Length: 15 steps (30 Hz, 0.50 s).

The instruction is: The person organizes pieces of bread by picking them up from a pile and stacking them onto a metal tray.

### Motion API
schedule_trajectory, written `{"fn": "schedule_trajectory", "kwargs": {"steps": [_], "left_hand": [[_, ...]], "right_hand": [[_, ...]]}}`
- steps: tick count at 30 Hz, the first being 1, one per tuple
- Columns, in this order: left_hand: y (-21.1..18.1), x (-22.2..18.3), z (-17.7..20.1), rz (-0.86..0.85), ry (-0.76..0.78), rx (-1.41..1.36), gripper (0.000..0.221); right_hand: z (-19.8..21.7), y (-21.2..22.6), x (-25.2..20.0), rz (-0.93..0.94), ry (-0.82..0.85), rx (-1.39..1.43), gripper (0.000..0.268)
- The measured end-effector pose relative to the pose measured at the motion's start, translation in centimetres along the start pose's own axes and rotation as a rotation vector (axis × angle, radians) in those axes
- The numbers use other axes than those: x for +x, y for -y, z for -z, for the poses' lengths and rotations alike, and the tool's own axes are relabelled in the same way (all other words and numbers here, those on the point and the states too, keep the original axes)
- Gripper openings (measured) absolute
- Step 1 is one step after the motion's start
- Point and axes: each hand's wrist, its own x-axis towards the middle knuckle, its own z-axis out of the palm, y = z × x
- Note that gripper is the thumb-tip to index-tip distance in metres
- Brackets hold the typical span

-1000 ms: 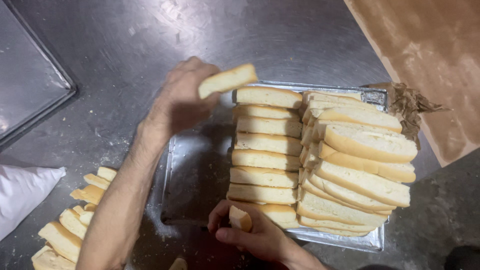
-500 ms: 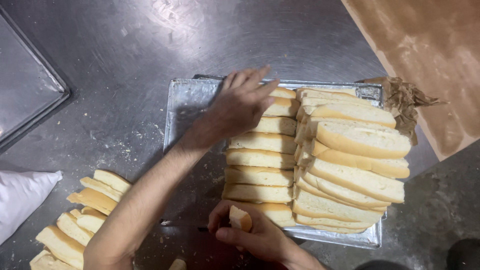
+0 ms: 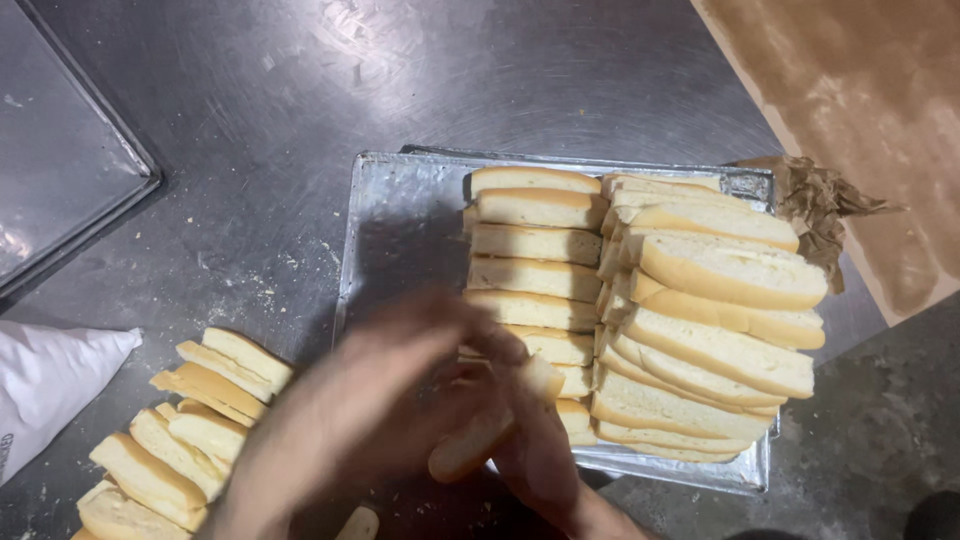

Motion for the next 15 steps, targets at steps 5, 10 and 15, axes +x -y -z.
{"fn": "schedule_trajectory", "kwargs": {"steps": [5, 10, 15], "left_hand": [[-1.3, -4.2, -3.2, 0.225, 0.063, 0.112, 0.047], [2.0, -1.3, -0.1, 0.125, 0.077, 0.182, 0.027], [7.1, 4.6, -1.1, -0.344, -0.327, 0.688, 0.021]], "right_hand": [[-0.2, 0.0, 0.2, 0.086, -0.013, 0.053, 0.068], [-0.5, 0.5, 0.1, 0.155, 0.166, -0.188, 0.074], [-0.6, 2.0, -4.8, -0.317, 0.146, -0.275, 0.057]]}}
